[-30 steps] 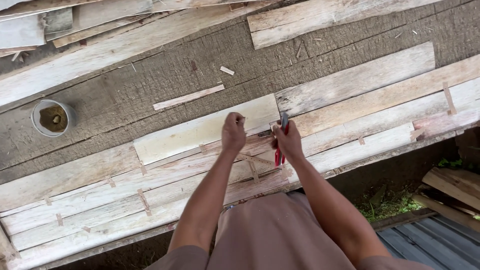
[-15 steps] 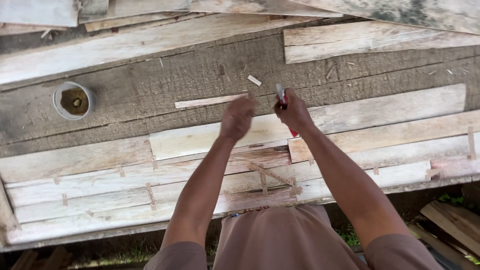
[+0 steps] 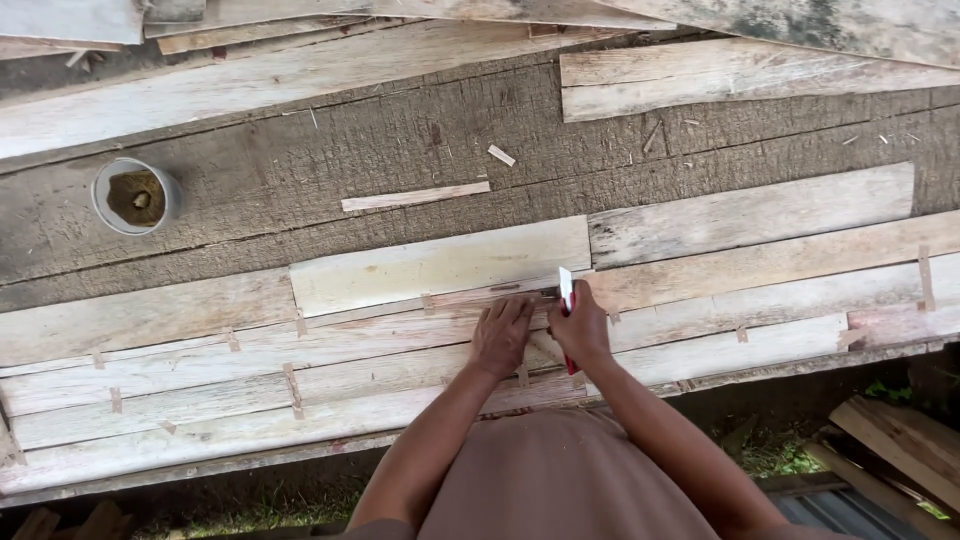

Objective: The person uses a red utility knife to cut and trim thin wooden strips on a wooden workbench. They repeatedly score and snap the strips, then trim the edges. The cut pieces are placed into a small container on the bench.

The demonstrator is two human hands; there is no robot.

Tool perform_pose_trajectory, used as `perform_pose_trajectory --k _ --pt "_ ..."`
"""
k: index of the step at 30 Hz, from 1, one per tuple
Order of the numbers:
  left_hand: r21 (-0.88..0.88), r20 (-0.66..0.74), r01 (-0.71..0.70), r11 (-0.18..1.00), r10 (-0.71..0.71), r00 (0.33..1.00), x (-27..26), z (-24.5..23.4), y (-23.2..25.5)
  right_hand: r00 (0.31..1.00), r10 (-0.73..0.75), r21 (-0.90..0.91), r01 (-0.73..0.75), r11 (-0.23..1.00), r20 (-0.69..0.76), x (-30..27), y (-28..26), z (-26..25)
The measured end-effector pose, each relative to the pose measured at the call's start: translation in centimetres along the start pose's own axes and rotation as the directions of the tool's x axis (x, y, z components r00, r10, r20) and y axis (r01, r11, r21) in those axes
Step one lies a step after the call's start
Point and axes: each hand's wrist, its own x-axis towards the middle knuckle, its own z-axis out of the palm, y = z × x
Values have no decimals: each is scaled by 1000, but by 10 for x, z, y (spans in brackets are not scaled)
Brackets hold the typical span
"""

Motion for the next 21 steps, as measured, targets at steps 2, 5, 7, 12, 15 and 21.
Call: perform_pose_trajectory --k 2,5,7,12,15,21 --pt "-31 62 48 998 -46 997 -3 3 1 999 -34 7 34 999 12 -19 -14 0" --pt "-47 144 89 995 -82 986 -13 -5 7 996 -75 -13 76 997 37 -36 -14 12" --pt "-31 146 77 997 -72 987 -13 -9 7 994 -99 -42 101 994 42 -34 -7 19" --pt "-87 187 96 992 -78 979 -21 -7 4 966 -259 -197 250 948 -18 -6 32 35" --pt "-101 194 108 989 -87 977 -21 -22 11 932 -361 -280 342 897 -18 6 35 30" --pt "-88 209 140 986 -120 971 -20 -20 9 878 -479 -421 436 795 4 13 28 10"
